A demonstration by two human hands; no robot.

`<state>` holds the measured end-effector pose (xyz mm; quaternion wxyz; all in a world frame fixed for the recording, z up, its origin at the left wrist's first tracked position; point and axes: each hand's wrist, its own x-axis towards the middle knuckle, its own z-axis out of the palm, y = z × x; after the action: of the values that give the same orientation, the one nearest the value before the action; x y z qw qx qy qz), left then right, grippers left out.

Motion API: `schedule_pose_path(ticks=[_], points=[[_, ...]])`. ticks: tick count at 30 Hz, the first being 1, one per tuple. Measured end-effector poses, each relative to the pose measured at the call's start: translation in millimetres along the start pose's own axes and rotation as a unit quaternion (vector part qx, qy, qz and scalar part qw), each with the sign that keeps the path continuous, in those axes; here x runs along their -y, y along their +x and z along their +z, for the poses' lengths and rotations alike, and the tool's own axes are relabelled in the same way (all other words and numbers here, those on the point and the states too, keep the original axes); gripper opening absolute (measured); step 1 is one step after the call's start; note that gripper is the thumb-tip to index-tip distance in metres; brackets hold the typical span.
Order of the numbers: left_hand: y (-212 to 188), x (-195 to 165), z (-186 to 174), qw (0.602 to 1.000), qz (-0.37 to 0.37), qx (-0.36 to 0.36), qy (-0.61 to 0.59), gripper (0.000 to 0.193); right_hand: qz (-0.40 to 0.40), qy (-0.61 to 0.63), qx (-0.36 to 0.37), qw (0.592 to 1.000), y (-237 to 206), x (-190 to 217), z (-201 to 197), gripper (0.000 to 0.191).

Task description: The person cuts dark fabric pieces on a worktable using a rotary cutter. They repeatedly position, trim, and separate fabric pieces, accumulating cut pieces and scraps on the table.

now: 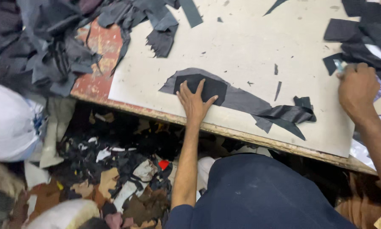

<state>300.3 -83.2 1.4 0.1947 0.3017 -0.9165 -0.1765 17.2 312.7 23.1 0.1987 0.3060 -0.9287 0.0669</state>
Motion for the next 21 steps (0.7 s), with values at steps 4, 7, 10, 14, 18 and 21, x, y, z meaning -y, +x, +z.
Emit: schedule_pose_path(ticks=[4, 7, 10, 14, 18, 21], points=[[-3, -9, 4, 0.997, -0.052, 0.020, 0.051, 0.086, 0.058, 0.102, 0.006, 0.993, -1, 4, 8, 0.011], [-2, -13, 4, 0.996, -0.055, 0.015, 0.071, 0.087, 0.130, 0.351, 0.092, 0.923, 10, 16, -19, 0.014], [-1, -13, 4, 0.995, -0.062, 0.008, 0.072, 0.093, -0.083, 0.356, 0.069, 0.928, 19, 63, -38, 0.016], [-2, -9, 7, 0.996, -0.071, -0.014, 0.060, 0.103, -0.378, 0.256, 0.175, 0.872, 46, 157, -27, 0.053], [-9, -5, 11, 0.996, -0.060, -0.036, 0.056, 0.103, -0.546, 0.211, 0.180, 0.791, 79, 232, 9, 0.046], [-13, -3, 14, 0.996, -0.053, -0.062, 0.045, 0.101, -0.592, 0.181, 0.192, 0.762, 88, 257, 27, 0.041]])
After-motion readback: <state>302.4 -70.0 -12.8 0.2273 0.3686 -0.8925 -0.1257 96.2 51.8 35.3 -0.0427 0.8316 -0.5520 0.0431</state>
